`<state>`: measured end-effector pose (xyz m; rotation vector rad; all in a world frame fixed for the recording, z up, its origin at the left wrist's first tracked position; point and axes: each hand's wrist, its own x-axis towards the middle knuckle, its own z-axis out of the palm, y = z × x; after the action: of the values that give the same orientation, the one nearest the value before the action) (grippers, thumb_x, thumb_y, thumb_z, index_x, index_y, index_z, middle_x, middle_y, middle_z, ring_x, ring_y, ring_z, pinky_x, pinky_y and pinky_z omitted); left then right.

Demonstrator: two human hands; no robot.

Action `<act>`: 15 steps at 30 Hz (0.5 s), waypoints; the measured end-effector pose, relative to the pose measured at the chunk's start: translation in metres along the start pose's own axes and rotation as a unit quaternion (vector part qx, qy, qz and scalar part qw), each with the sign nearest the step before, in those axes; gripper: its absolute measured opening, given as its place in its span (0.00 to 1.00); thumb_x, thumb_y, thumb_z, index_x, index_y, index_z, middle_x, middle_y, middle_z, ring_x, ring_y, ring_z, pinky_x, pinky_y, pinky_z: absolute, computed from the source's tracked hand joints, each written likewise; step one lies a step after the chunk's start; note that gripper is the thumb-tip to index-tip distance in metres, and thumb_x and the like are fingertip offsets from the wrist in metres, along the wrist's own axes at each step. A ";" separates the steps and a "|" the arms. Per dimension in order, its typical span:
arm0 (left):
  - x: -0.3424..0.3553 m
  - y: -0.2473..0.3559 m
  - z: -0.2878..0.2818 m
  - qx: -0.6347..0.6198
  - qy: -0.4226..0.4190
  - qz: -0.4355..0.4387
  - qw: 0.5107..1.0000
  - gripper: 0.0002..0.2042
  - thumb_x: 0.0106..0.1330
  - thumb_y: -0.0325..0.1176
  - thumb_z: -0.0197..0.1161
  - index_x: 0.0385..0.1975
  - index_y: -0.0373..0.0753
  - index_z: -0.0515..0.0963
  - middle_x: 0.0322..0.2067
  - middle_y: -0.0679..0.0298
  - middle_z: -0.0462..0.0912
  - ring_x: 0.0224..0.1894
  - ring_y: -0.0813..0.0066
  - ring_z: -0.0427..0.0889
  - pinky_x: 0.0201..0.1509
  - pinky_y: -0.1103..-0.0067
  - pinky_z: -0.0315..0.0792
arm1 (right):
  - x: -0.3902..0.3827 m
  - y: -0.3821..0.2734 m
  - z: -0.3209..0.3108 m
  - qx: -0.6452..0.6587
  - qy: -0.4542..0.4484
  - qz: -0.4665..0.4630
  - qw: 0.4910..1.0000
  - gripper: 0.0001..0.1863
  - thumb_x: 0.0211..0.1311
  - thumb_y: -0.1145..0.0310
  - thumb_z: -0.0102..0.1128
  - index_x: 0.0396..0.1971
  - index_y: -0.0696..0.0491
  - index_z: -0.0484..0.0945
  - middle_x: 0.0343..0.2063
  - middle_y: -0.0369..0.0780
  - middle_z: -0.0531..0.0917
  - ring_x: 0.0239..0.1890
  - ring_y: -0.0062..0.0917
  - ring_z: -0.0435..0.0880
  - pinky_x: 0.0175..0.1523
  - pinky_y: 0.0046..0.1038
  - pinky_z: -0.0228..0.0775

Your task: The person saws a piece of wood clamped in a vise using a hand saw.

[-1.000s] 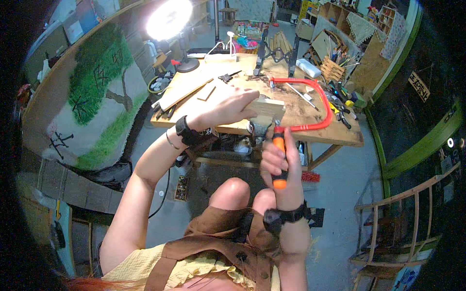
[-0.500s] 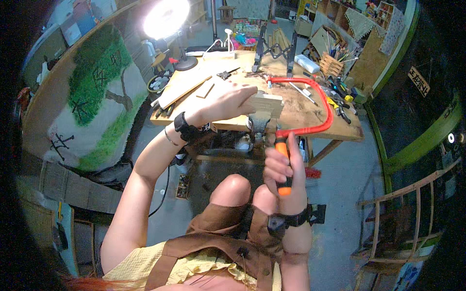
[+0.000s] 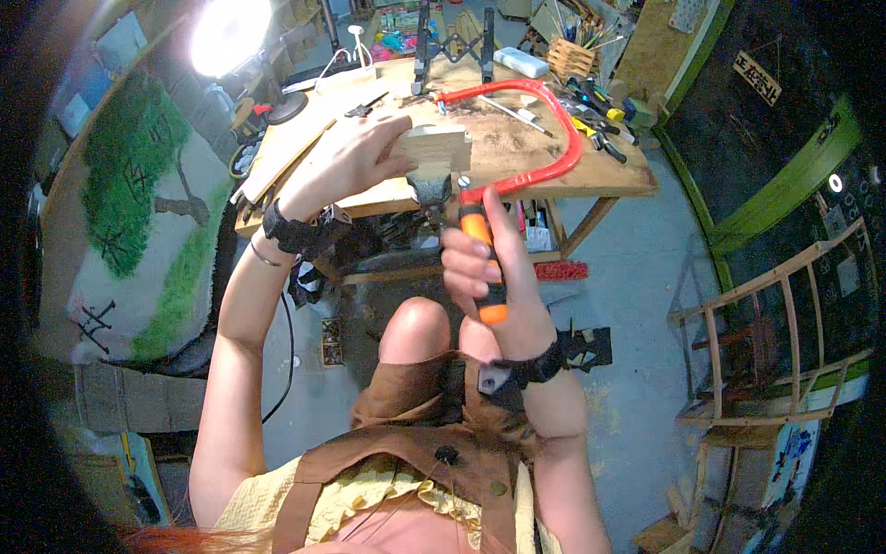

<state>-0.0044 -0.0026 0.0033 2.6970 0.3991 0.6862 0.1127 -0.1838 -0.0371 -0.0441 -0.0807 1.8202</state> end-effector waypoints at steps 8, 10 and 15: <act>0.004 0.008 -0.005 0.080 -0.025 -0.006 0.996 0.15 0.49 0.34 0.61 0.34 0.33 0.70 0.28 0.50 0.75 0.34 0.54 0.75 0.38 0.68 0.67 | -0.016 0.002 -0.010 0.022 -0.015 -0.043 0.999 0.26 0.64 0.47 0.34 0.35 0.58 0.66 0.10 0.31 0.60 0.07 0.13 0.61 0.10 0.15 0.52; 0.005 0.002 -0.003 0.057 -0.012 0.001 0.998 0.14 0.48 0.33 0.61 0.33 0.33 0.71 0.28 0.50 0.75 0.35 0.54 0.75 0.37 0.68 0.68 | -0.009 0.000 -0.011 0.018 -0.030 -0.036 0.999 0.26 0.64 0.47 0.34 0.38 0.59 0.66 0.11 0.31 0.61 0.07 0.13 0.61 0.11 0.15 0.52; 0.003 -0.005 0.004 0.026 0.012 -0.007 1.000 0.14 0.48 0.31 0.60 0.34 0.33 0.70 0.28 0.49 0.76 0.32 0.54 0.76 0.34 0.69 0.70 | 0.021 -0.013 -0.007 0.003 0.048 -0.021 0.999 0.29 0.59 0.41 0.39 0.08 0.48 0.58 0.03 0.28 0.57 0.04 0.12 0.55 0.11 0.15 0.52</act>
<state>-0.0011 0.0018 -0.0011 2.7341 0.4459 0.7134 0.1204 -0.1596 -0.0431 -0.1245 -0.0092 1.7739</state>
